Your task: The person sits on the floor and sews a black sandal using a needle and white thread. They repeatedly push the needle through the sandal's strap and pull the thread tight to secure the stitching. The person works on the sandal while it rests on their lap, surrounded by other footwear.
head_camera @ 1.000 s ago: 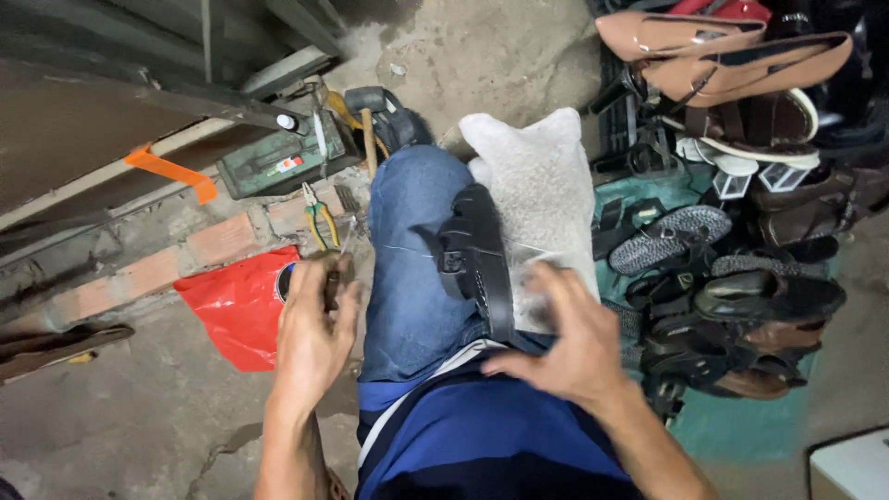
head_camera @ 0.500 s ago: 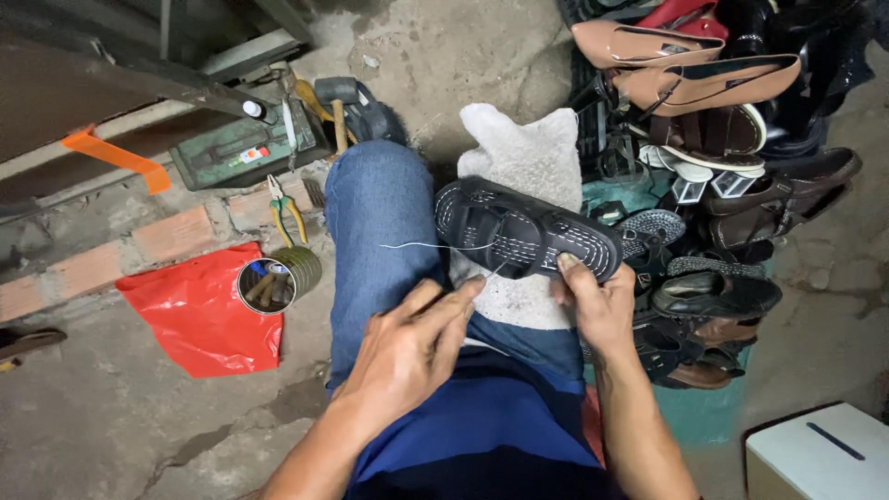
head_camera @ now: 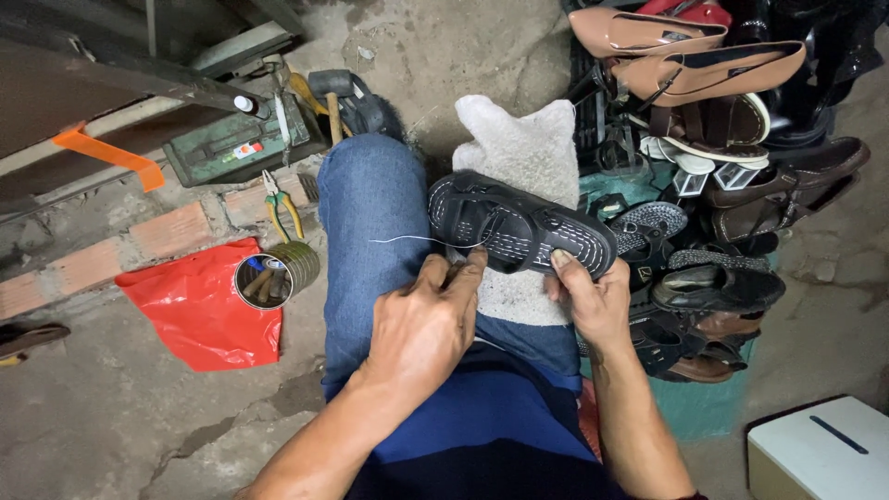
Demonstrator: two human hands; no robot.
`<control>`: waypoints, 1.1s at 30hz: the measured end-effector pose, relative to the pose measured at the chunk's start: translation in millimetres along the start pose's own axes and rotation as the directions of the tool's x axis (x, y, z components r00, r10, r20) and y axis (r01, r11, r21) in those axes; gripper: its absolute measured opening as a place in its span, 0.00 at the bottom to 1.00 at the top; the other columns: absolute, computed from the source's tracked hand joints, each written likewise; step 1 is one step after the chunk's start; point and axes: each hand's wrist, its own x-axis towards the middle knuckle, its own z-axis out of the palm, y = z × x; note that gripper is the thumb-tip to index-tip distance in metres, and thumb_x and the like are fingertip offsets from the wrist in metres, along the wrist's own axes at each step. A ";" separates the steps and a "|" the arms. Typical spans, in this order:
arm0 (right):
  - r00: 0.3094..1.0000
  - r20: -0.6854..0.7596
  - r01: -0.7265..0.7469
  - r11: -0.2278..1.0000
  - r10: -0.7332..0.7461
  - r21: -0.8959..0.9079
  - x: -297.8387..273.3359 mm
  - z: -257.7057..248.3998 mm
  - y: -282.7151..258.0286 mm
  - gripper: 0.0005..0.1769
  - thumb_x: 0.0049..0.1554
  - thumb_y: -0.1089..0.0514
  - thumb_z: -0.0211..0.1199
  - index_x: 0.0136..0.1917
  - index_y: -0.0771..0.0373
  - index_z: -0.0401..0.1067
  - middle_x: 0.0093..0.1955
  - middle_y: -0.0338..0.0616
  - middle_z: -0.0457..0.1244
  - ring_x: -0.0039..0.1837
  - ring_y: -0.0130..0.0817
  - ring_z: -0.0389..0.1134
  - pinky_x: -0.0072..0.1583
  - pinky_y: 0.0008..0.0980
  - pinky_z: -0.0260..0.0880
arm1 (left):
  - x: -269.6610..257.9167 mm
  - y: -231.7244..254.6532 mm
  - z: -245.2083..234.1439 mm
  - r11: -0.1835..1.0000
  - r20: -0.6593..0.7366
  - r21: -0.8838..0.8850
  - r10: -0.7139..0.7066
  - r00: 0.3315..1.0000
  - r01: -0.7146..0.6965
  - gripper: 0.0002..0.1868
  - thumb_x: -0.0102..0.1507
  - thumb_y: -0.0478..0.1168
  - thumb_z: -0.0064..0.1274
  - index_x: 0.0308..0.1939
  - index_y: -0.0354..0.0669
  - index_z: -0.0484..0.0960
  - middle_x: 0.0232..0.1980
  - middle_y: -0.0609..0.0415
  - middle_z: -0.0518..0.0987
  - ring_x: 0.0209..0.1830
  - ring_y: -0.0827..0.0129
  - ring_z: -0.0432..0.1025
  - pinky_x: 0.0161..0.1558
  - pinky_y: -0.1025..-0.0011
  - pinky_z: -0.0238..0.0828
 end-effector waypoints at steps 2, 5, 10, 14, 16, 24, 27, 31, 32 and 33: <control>1.000 -0.001 0.011 1.000 -0.011 -0.007 0.0 -0.2 0.2 0.25 0.61 0.57 0.59 0.23 0.63 0.69 0.19 0.42 0.56 0.25 0.25 0.53 0.30 0.26 0.53 | 0.9 0.3 1.2 0.999 -0.011 0.045 0.023 1.000 -0.023 0.15 0.61 0.40 0.50 0.48 0.59 0.88 0.31 0.55 0.76 0.14 0.59 0.75 0.18 0.60 0.75; 1.000 0.000 0.020 1.000 -0.020 -0.006 0.2 0.0 -0.6 0.25 0.61 0.58 0.59 0.22 0.63 0.69 0.17 0.42 0.55 0.24 0.25 0.52 0.29 0.25 0.52 | -2.1 1.0 9.4 0.996 -0.004 0.080 0.047 0.999 -0.047 0.15 0.62 0.38 0.50 0.48 0.57 0.88 0.31 0.57 0.75 0.15 0.62 0.76 0.19 0.63 0.75; 1.000 -0.018 0.022 1.000 -0.021 0.015 -2.6 0.4 0.0 0.25 0.60 0.58 0.59 0.22 0.62 0.69 0.18 0.41 0.55 0.24 0.25 0.51 0.30 0.25 0.52 | -0.3 5.1 2.8 0.994 0.048 0.072 0.072 0.996 -0.076 0.17 0.61 0.37 0.50 0.52 0.54 0.87 0.33 0.56 0.74 0.16 0.61 0.76 0.19 0.61 0.76; 0.999 -0.016 0.038 0.999 -0.038 -0.008 -1.6 1.4 -0.6 0.25 0.61 0.57 0.59 0.22 0.61 0.69 0.17 0.41 0.56 0.23 0.25 0.53 0.29 0.25 0.55 | 1.4 3.1 0.7 0.997 0.116 0.062 0.045 0.992 -0.053 0.19 0.61 0.35 0.50 0.54 0.50 0.86 0.33 0.53 0.75 0.17 0.59 0.77 0.19 0.57 0.76; 0.999 -0.017 0.038 0.999 -0.038 -0.012 -3.4 0.4 1.4 0.25 0.61 0.57 0.60 0.22 0.61 0.69 0.18 0.41 0.57 0.23 0.26 0.54 0.30 0.26 0.55 | 1.7 2.9 1.7 0.997 0.127 0.049 0.046 0.991 -0.052 0.19 0.61 0.35 0.50 0.54 0.49 0.86 0.33 0.52 0.75 0.17 0.58 0.77 0.19 0.56 0.76; 0.999 -0.011 0.049 0.999 -0.049 -0.003 -4.3 -1.8 3.5 0.25 0.62 0.58 0.59 0.23 0.62 0.68 0.19 0.42 0.57 0.24 0.27 0.53 0.31 0.27 0.56 | 0.1 1.1 6.4 0.999 0.161 0.017 0.041 0.986 -0.044 0.19 0.61 0.36 0.49 0.54 0.50 0.86 0.34 0.52 0.74 0.18 0.56 0.78 0.20 0.54 0.77; 0.999 -0.008 0.046 0.999 -0.046 -0.012 -4.6 -1.5 -0.4 0.25 0.62 0.58 0.59 0.23 0.62 0.69 0.19 0.42 0.57 0.24 0.27 0.54 0.31 0.27 0.56 | 0.4 1.3 8.1 0.999 0.151 0.023 0.041 0.988 -0.045 0.18 0.62 0.36 0.49 0.54 0.51 0.86 0.34 0.52 0.74 0.18 0.56 0.78 0.21 0.55 0.77; 0.999 -0.008 0.037 0.999 -0.037 -0.035 -5.4 -1.1 -0.3 0.25 0.62 0.57 0.59 0.23 0.62 0.69 0.19 0.42 0.58 0.25 0.26 0.54 0.31 0.27 0.56 | 0.5 1.4 9.6 0.999 0.153 0.016 0.029 0.988 -0.032 0.18 0.62 0.37 0.48 0.54 0.53 0.86 0.34 0.52 0.75 0.19 0.55 0.78 0.21 0.53 0.77; 0.999 -0.011 0.035 0.999 -0.036 -0.036 -5.6 -1.0 0.5 0.25 0.62 0.57 0.59 0.24 0.62 0.69 0.19 0.42 0.58 0.25 0.26 0.54 0.31 0.27 0.56 | 0.8 1.3 9.5 0.999 0.151 0.016 0.027 0.988 -0.030 0.18 0.63 0.37 0.48 0.54 0.53 0.86 0.34 0.52 0.75 0.18 0.55 0.78 0.21 0.53 0.77; 0.999 -0.010 0.035 0.999 -0.035 -0.036 -5.8 -1.6 0.3 0.25 0.62 0.57 0.59 0.24 0.62 0.69 0.19 0.42 0.58 0.25 0.26 0.54 0.31 0.27 0.56 | 0.5 -0.9 9.9 0.999 0.151 0.015 0.026 0.988 -0.029 0.18 0.63 0.37 0.48 0.54 0.53 0.86 0.34 0.52 0.75 0.18 0.55 0.78 0.21 0.53 0.77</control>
